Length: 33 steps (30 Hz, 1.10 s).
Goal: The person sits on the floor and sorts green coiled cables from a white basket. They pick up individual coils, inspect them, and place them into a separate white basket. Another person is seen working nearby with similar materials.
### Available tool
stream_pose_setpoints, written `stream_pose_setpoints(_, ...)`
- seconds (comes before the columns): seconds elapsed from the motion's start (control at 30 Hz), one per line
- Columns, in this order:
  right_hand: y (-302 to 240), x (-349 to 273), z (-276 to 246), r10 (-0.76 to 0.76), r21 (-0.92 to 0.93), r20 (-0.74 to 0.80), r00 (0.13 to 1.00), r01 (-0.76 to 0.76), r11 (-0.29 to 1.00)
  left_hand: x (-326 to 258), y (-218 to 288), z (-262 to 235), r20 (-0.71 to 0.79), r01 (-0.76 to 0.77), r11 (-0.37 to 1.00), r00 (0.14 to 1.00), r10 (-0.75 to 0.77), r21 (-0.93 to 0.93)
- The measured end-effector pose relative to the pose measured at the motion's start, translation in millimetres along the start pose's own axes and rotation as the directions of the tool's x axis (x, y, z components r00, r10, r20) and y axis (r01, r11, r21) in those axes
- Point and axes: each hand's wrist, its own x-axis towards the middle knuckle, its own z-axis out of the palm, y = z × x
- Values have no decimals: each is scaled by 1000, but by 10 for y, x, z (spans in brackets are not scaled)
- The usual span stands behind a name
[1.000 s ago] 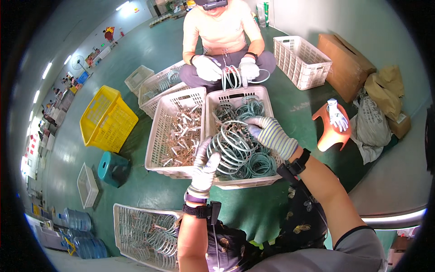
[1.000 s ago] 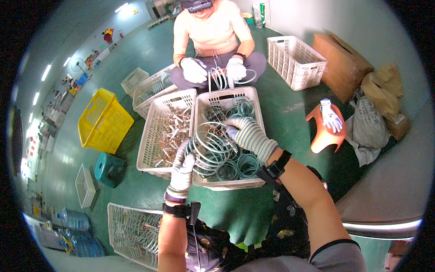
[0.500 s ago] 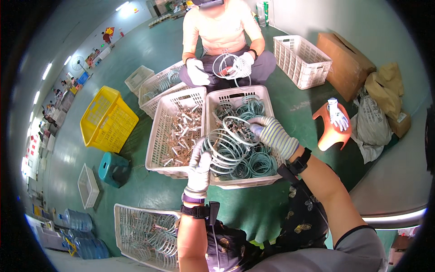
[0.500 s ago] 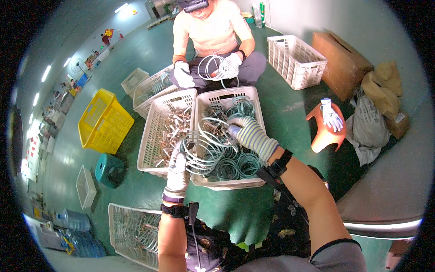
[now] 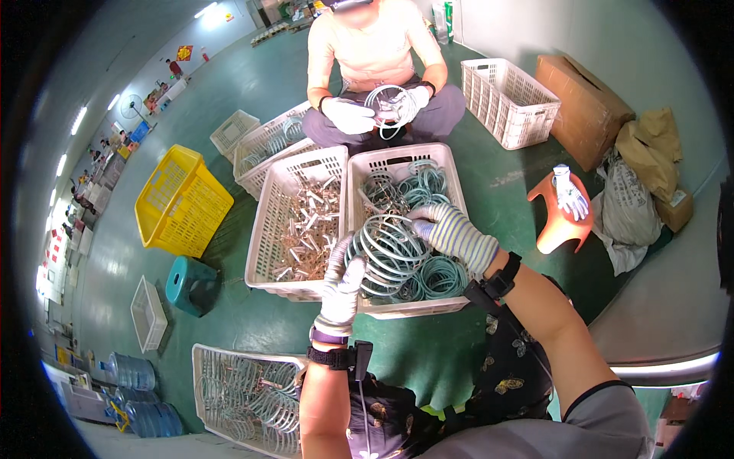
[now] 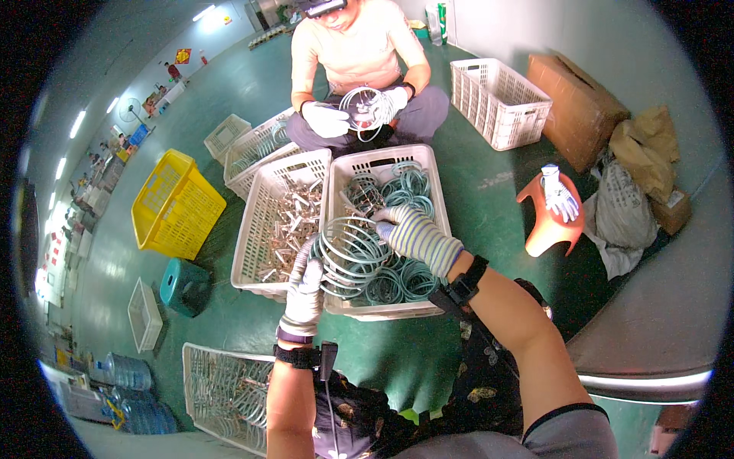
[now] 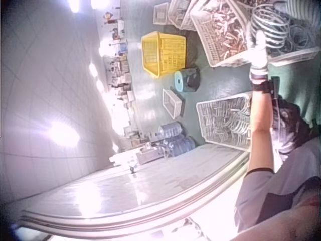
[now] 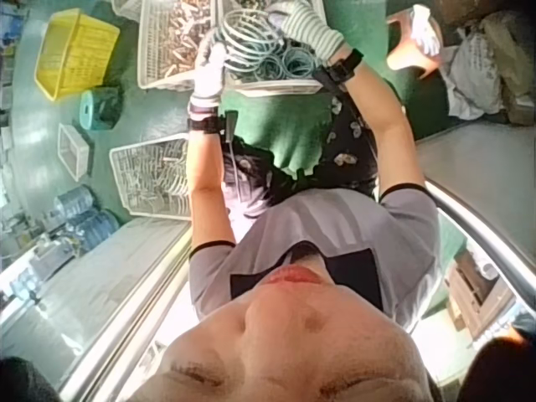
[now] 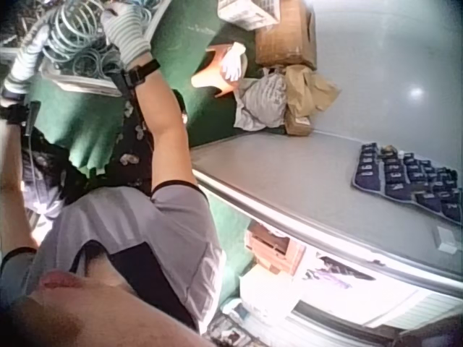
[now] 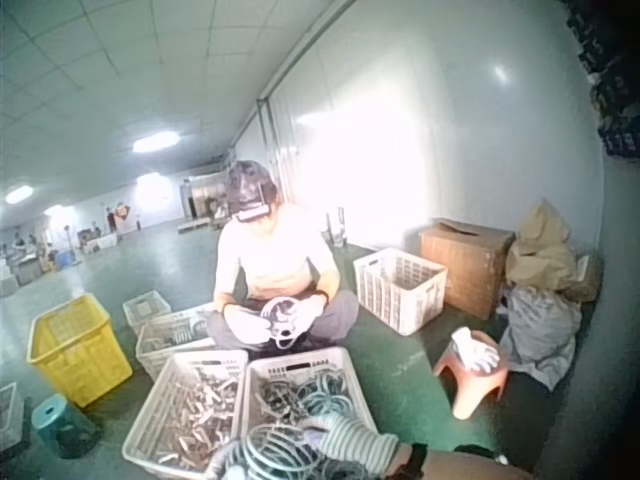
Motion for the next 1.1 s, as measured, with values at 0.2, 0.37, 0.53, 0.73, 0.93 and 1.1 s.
stream_pose_setpoints(0.2,-8,-24,27,-65,24,-21,998,66,998,19,-12,-21,-29,-14,999,999,12,-48)
stream_pose_setpoints(0.37,5,-18,30,-23,187,51,998,13,982,40,-13,-22,-42,-26,998,999,24,-61)
stream_pose_setpoints(0.53,-89,-98,-9,72,153,99,992,-87,984,39,-16,-27,-56,-35,999,998,33,-34)
stream_pose_setpoints(0.73,-10,-70,-98,12,21,104,995,-14,1000,42,-1,-19,-29,-23,999,999,22,-41)
stream_pose_setpoints(0.93,35,-51,-86,-15,-31,91,996,18,999,51,-42,-49,-30,-43,999,999,42,-21)
stream_pose_setpoints(1.1,27,-57,-101,-28,-49,95,995,33,998,46,-34,-52,-32,-51,999,998,51,1)
